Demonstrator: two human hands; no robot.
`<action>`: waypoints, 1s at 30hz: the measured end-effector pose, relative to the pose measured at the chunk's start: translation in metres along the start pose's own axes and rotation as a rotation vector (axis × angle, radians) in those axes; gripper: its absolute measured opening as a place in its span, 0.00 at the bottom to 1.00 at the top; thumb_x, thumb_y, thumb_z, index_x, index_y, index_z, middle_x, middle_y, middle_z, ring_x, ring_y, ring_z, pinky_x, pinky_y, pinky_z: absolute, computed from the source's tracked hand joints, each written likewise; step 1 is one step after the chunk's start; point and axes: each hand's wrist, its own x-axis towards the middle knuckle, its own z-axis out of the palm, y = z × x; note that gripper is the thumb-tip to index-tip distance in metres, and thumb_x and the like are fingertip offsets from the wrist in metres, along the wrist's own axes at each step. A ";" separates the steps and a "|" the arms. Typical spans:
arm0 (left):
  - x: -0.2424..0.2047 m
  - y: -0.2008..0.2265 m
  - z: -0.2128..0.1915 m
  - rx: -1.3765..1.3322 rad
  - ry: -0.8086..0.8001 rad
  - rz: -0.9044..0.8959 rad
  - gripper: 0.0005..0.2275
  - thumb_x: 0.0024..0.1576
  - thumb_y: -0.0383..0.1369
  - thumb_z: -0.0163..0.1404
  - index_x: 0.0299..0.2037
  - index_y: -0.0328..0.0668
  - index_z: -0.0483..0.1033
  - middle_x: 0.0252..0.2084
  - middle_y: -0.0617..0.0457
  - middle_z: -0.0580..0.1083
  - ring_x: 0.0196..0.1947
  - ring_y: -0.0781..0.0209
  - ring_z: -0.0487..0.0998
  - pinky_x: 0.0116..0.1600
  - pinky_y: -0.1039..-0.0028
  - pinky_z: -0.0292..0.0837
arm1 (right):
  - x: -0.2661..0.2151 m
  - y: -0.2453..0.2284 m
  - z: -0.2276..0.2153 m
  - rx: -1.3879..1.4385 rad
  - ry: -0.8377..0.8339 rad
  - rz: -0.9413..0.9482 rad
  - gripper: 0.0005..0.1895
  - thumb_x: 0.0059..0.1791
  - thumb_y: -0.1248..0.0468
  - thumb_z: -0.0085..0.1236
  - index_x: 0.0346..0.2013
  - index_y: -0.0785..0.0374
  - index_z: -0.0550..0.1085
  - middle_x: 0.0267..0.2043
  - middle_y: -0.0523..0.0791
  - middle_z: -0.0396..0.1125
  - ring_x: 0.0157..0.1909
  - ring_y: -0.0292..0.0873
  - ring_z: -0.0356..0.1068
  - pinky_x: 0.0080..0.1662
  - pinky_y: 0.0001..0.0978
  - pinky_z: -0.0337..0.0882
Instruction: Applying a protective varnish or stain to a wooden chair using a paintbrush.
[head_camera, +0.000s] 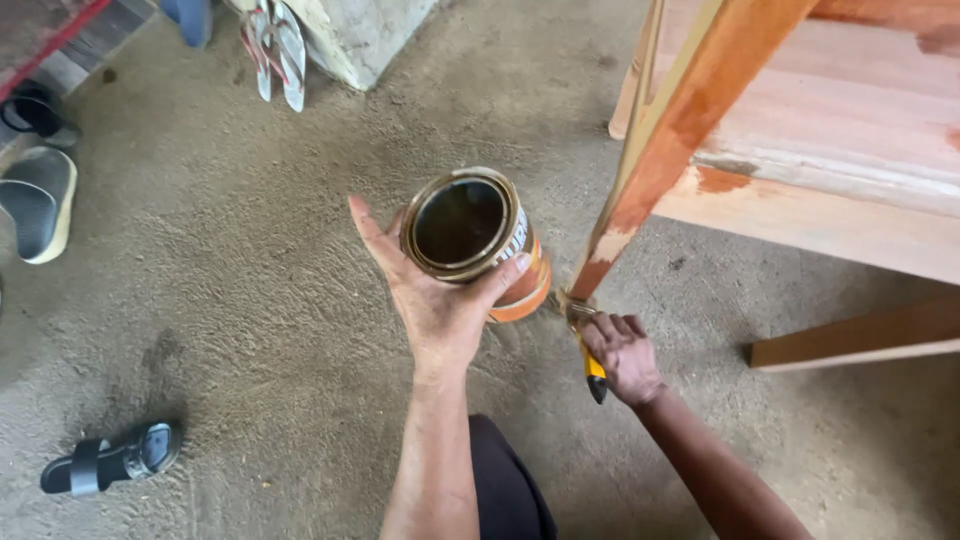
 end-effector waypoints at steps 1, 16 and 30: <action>-0.008 -0.002 -0.001 -0.002 -0.006 -0.010 0.66 0.40 0.31 0.73 0.77 0.39 0.23 0.65 0.42 0.68 0.65 0.50 0.74 0.73 0.57 0.68 | -0.008 0.000 0.002 -0.001 -0.008 0.008 0.19 0.45 0.62 0.55 0.51 0.57 0.74 0.48 0.45 0.70 0.49 0.47 0.72 0.53 0.44 0.68; -0.006 -0.002 0.003 -0.122 0.064 -0.051 0.65 0.37 0.25 0.70 0.76 0.38 0.22 0.63 0.43 0.66 0.63 0.51 0.73 0.69 0.57 0.70 | 0.051 -0.011 -0.209 0.218 0.490 -0.076 0.14 0.48 0.64 0.64 0.48 0.58 0.76 0.36 0.38 0.69 0.30 0.35 0.72 0.32 0.27 0.76; -0.017 0.024 0.002 -0.086 0.160 -0.017 0.65 0.35 0.26 0.71 0.76 0.36 0.26 0.64 0.42 0.66 0.64 0.50 0.72 0.69 0.58 0.69 | 0.027 -0.007 -0.149 -0.086 0.244 -0.252 0.15 0.42 0.64 0.58 0.43 0.61 0.71 0.43 0.42 0.67 0.40 0.44 0.74 0.40 0.39 0.76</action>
